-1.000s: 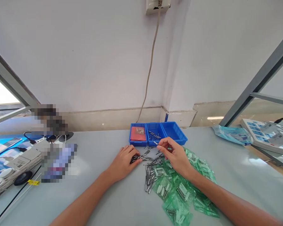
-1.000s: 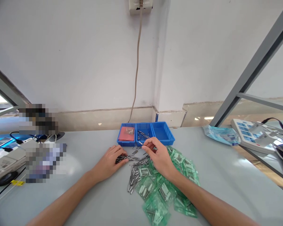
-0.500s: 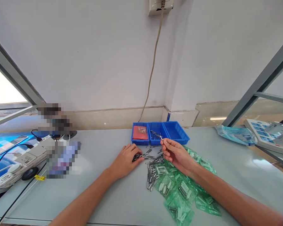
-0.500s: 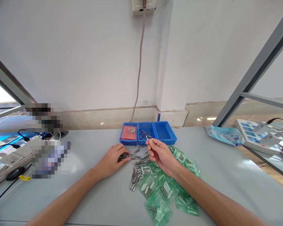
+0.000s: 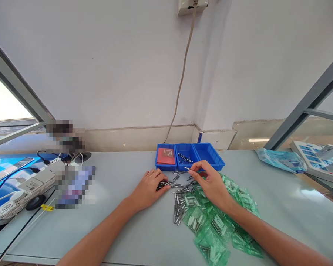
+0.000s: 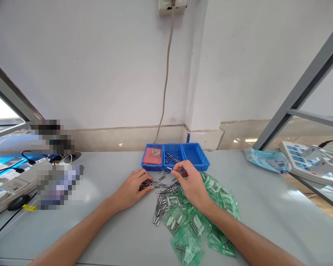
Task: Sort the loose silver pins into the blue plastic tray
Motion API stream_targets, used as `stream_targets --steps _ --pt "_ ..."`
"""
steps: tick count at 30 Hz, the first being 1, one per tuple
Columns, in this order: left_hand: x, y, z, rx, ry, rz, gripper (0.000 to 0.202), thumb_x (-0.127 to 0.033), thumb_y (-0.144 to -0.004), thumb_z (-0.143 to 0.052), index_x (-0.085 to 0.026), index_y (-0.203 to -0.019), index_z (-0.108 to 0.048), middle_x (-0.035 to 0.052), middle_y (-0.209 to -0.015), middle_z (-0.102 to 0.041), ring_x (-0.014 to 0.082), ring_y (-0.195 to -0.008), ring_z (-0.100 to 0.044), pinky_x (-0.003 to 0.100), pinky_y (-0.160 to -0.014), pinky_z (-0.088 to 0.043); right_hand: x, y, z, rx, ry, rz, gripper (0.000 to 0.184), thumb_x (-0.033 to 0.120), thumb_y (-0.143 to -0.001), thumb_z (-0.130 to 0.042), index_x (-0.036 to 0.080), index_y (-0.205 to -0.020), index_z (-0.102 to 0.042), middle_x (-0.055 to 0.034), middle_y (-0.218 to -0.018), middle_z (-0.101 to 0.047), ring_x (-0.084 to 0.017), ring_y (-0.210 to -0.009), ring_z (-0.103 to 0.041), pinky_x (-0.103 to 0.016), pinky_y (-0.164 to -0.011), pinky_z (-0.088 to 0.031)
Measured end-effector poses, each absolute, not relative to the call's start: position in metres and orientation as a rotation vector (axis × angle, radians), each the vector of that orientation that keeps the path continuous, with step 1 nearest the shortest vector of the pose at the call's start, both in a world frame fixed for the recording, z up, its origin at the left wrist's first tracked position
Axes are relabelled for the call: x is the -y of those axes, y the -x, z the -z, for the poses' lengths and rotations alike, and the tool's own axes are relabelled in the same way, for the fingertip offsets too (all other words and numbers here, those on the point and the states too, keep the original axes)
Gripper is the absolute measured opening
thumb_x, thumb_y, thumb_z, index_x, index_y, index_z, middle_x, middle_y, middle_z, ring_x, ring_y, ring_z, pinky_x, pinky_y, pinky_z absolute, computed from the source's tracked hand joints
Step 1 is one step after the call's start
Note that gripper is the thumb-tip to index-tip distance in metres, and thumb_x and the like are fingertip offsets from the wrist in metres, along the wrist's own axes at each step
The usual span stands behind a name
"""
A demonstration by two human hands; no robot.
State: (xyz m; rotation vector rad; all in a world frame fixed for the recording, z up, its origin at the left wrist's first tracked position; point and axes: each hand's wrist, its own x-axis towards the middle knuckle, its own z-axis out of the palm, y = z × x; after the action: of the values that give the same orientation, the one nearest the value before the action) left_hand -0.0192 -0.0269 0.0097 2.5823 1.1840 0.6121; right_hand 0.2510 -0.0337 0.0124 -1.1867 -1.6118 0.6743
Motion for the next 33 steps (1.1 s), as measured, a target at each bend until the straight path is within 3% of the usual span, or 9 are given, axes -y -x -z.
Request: stream_targets --steps 9,17,22,27,30,33 --pt "0.026 0.019 -0.010 -1.171 -2.577 -0.634 0.022 -0.043 -0.106 -0.056 -0.022 -0.107 -0.063 0.0039 -0.109 -0.064 0.0225 -0.099 -0.057 0.039 -0.089 -0.045 0.030 -0.254 -0.011 1.602 1.235 -0.621 0.013 0.036 -0.095 -0.069 0.024 -0.091 -0.065 -0.0030 -0.092 -0.062 -0.021 -0.084 -0.056 -0.037 -0.076 -0.045" --pt "0.026 0.020 -0.008 -1.163 -2.578 -0.633 0.019 -0.042 -0.106 -0.057 -0.023 -0.107 -0.063 0.0031 -0.109 -0.064 0.0225 -0.101 -0.058 0.039 -0.090 -0.044 0.036 -0.248 -0.024 1.283 1.041 -1.336 0.029 0.051 -0.095 -0.070 0.022 -0.096 -0.068 -0.0005 -0.085 -0.057 -0.014 -0.070 -0.048 -0.028 -0.063 -0.040" --pt "0.026 0.020 -0.008 -1.167 -2.579 -0.637 0.021 -0.043 -0.106 -0.057 -0.023 -0.107 -0.063 0.0030 -0.110 -0.064 0.0219 -0.099 -0.057 0.039 -0.090 -0.044 0.037 -0.250 -0.029 0.997 0.838 -1.670 0.030 0.047 -0.091 -0.078 0.019 -0.093 -0.070 0.0011 -0.078 -0.049 -0.009 -0.061 -0.037 -0.022 -0.050 -0.028" --pt "0.025 0.020 -0.008 -1.165 -2.585 -0.633 0.022 -0.044 -0.107 -0.055 -0.023 -0.107 -0.063 0.0036 -0.109 -0.064 0.0223 -0.099 -0.058 0.039 -0.089 -0.045 0.037 -0.250 -0.027 1.034 0.871 -1.600 0.030 0.046 -0.089 -0.080 0.021 -0.103 -0.073 -0.0010 -0.087 -0.055 -0.009 -0.065 -0.042 -0.023 -0.052 -0.034" --pt "0.025 0.021 -0.008 -1.163 -2.588 -0.627 0.022 -0.044 -0.107 -0.054 -0.023 -0.108 -0.062 0.0038 -0.110 -0.064 0.0226 -0.100 -0.057 0.040 -0.090 -0.045 0.037 -0.249 -0.024 1.215 1.022 -1.403 0.035 0.051 -0.091 -0.075 0.025 -0.114 -0.073 -0.0029 -0.095 -0.062 -0.012 -0.068 -0.048 -0.026 -0.056 -0.040" --pt "0.026 0.021 -0.008 -1.159 -2.588 -0.628 0.024 -0.045 -0.107 -0.053 -0.023 -0.108 -0.062 0.0042 -0.111 -0.064 0.0228 -0.100 -0.058 0.040 -0.091 -0.045 0.036 -0.249 -0.021 1.397 1.162 -1.170 0.033 0.053 -0.095 -0.067 0.025 -0.112 -0.072 -0.0039 -0.095 -0.066 -0.015 -0.068 -0.052 -0.031 -0.059 -0.043"
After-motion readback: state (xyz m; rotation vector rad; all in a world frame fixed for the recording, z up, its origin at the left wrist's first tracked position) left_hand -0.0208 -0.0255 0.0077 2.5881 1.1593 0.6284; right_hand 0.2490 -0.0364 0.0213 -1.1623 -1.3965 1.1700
